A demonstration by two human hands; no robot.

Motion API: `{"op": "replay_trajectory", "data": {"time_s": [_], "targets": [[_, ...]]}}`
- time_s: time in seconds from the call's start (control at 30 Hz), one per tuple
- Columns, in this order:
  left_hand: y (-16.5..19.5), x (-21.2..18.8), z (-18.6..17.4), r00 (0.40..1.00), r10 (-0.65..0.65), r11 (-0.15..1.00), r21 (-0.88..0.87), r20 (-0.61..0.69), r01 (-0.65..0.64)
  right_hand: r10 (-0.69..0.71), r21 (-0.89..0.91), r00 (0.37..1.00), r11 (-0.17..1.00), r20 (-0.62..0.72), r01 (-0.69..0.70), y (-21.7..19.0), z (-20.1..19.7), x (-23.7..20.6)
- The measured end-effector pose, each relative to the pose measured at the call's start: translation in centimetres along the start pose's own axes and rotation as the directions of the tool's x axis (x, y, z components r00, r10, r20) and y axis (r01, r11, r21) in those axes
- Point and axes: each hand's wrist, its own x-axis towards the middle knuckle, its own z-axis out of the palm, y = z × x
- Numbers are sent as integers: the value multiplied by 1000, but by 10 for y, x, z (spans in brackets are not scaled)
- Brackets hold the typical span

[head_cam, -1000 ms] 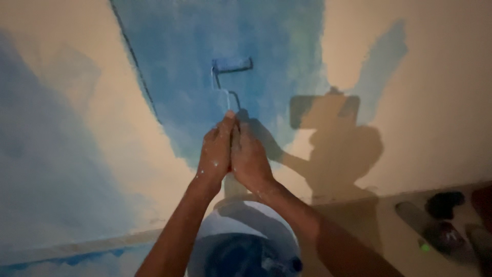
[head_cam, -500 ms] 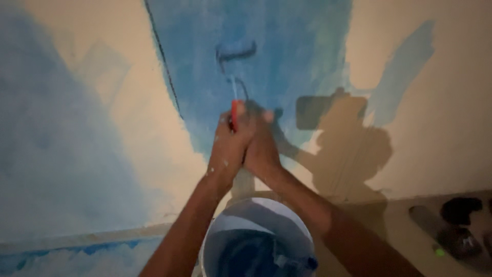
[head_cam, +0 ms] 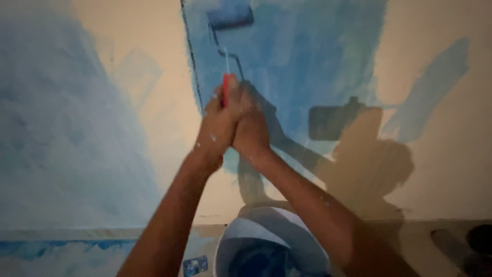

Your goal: The person paints a wall with blue paint using a paint roller. They repeatedly dip the roller into a bucket of paint and apply it to the wall in vertical strokes, gradually covering more of the surface.

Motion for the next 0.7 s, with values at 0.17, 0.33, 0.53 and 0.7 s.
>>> {"op": "replay_trajectory", "data": {"time_s": [0.17, 0.33, 0.53, 0.7], "targets": [[-18, -22, -2, 993, -75, 984, 151, -94, 89, -89, 12, 996, 996, 3, 89, -3, 8, -34], [7, 4, -13, 988, -57, 994, 82, -145, 69, 42, 100, 997, 994, 68, -49, -22, 0, 13], [16, 10, -25, 989, -26, 997, 65, -148, 36, -6, 188, 1000, 982, 19, 3, -36, 4, 22], [-17, -17, -30, 994, -29, 999, -20, -108, 27, -35, -4, 998, 999, 57, 36, -27, 23, -23]]}}
